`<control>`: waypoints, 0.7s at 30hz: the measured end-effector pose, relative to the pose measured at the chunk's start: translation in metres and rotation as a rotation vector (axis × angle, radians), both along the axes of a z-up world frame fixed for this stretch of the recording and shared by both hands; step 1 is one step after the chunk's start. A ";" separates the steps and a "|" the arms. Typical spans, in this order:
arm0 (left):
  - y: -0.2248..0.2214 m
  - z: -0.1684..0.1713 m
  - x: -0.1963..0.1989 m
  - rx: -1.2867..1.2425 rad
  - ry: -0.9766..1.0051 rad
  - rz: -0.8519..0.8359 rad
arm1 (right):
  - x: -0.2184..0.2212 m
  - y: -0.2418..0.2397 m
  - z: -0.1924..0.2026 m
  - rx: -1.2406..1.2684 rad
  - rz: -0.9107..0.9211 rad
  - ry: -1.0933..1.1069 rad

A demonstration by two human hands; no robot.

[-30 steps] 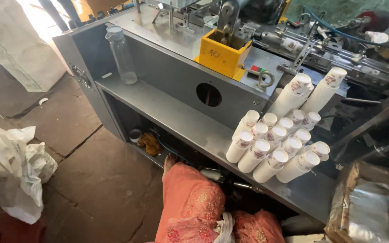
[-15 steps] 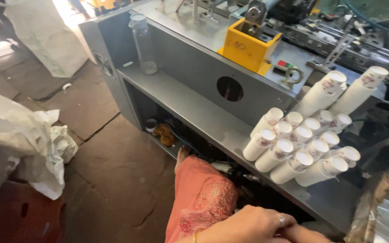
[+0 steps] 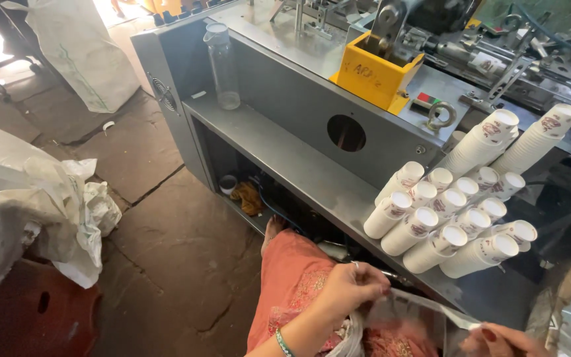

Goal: The recorder is packaging stacks of paper cups into plastic bags and placing them into boxes in a manufacturing environment.

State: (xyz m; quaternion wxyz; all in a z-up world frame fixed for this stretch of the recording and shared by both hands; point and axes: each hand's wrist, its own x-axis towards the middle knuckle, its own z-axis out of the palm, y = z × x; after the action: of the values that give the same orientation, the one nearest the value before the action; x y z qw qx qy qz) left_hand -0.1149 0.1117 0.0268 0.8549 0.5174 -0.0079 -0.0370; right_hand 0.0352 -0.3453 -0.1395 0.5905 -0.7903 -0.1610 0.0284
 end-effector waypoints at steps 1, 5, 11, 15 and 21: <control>-0.001 0.001 0.000 -0.029 0.029 0.056 | 0.003 -0.006 0.013 0.037 0.034 0.018; -0.004 0.010 -0.001 -0.009 0.198 0.275 | 0.011 -0.008 0.073 0.189 0.172 0.091; -0.017 0.022 -0.011 0.802 -0.122 0.520 | -0.041 0.087 0.167 0.416 0.380 0.207; -0.039 0.031 -0.022 0.509 -0.301 0.359 | -0.078 0.144 0.165 0.573 0.507 0.288; -0.057 0.031 -0.028 0.732 -0.676 0.226 | -0.102 0.173 0.097 0.666 0.121 0.588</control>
State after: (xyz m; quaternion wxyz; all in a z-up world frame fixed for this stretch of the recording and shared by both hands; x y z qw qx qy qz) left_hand -0.1426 0.0543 0.0577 0.5660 0.7636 -0.2146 0.2249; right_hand -0.0673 -0.1721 -0.0426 0.8306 -0.5047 -0.0325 0.2331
